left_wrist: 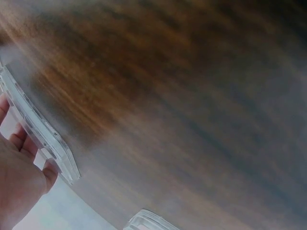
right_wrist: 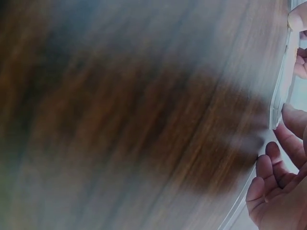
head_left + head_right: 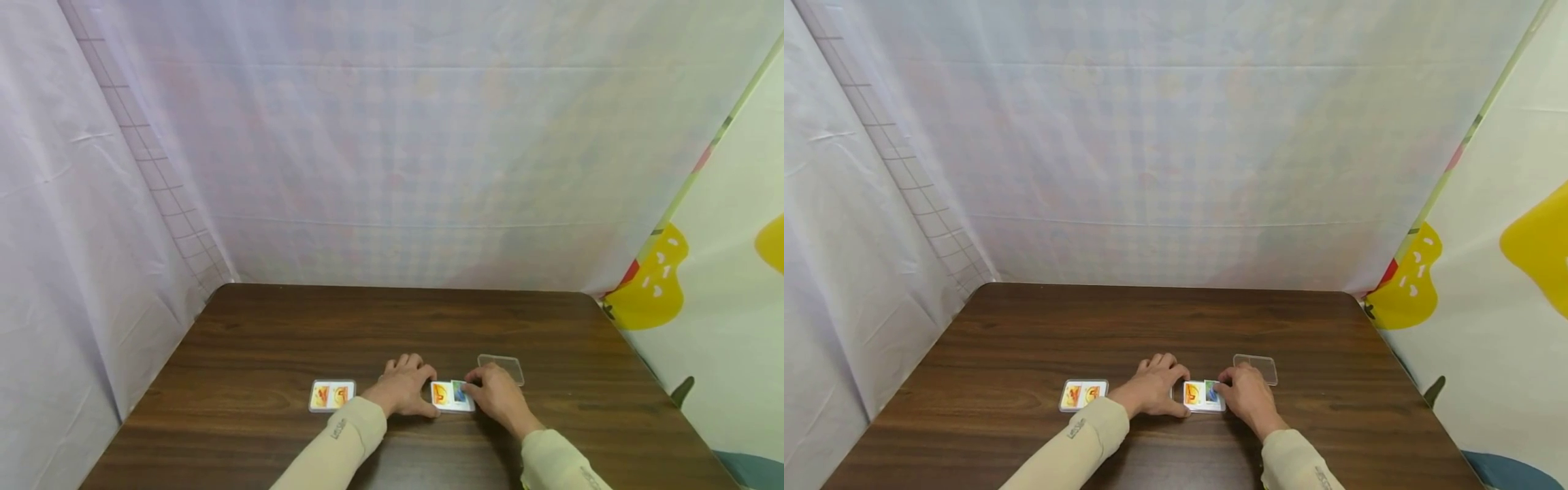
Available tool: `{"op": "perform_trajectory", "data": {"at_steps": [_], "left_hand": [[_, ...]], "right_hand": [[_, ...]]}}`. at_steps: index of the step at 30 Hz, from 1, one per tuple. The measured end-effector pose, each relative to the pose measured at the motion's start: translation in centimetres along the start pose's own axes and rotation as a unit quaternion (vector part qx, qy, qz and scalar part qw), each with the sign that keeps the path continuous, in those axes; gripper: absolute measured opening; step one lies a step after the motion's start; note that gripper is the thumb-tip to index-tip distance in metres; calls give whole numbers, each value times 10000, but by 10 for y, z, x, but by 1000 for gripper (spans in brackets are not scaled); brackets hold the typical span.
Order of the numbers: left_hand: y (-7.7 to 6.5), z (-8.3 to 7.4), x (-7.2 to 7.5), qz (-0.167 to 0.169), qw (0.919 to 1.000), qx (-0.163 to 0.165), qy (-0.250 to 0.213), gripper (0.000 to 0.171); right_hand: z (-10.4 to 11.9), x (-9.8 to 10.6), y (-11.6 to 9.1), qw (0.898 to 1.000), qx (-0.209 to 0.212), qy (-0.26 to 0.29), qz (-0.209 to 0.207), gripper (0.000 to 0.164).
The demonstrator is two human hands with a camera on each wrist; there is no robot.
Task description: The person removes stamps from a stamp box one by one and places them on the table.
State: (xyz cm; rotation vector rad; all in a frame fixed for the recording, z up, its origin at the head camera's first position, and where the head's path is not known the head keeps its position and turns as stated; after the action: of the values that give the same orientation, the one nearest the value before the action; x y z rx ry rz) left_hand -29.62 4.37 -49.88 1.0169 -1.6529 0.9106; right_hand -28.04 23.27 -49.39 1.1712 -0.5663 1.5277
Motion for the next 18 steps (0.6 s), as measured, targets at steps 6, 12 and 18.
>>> {"op": "perform_trajectory", "data": {"at_steps": [6, 12, 18], "left_hand": [[0, 0, 0, 0, 10000, -8, 8, 58], [0, -1, 2, 33, 10000, -12, -24, 58], [-1, 0, 3, 38, 10000, -16, -13, 59]], "right_hand": [[-1, 0, 2, 9999, -46, 126, -26, 6], [-4, 0, 4, 9988, -228, 429, -87, 4], [-5, 1, 5, 9961, -429, 763, -111, 3]]}}
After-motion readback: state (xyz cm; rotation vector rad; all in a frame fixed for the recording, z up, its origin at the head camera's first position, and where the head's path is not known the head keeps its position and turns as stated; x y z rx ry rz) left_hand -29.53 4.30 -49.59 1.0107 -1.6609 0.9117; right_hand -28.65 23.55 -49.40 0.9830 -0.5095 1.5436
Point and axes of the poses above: each hand's wrist, its own y-axis towards the middle knuckle, its own x-axis out of the back of the hand, z = x × y, the point moved 4 cm from there along y, towards the middle knuckle, and after that the axes turned 12 degrees about x, right-handed, at the moved point
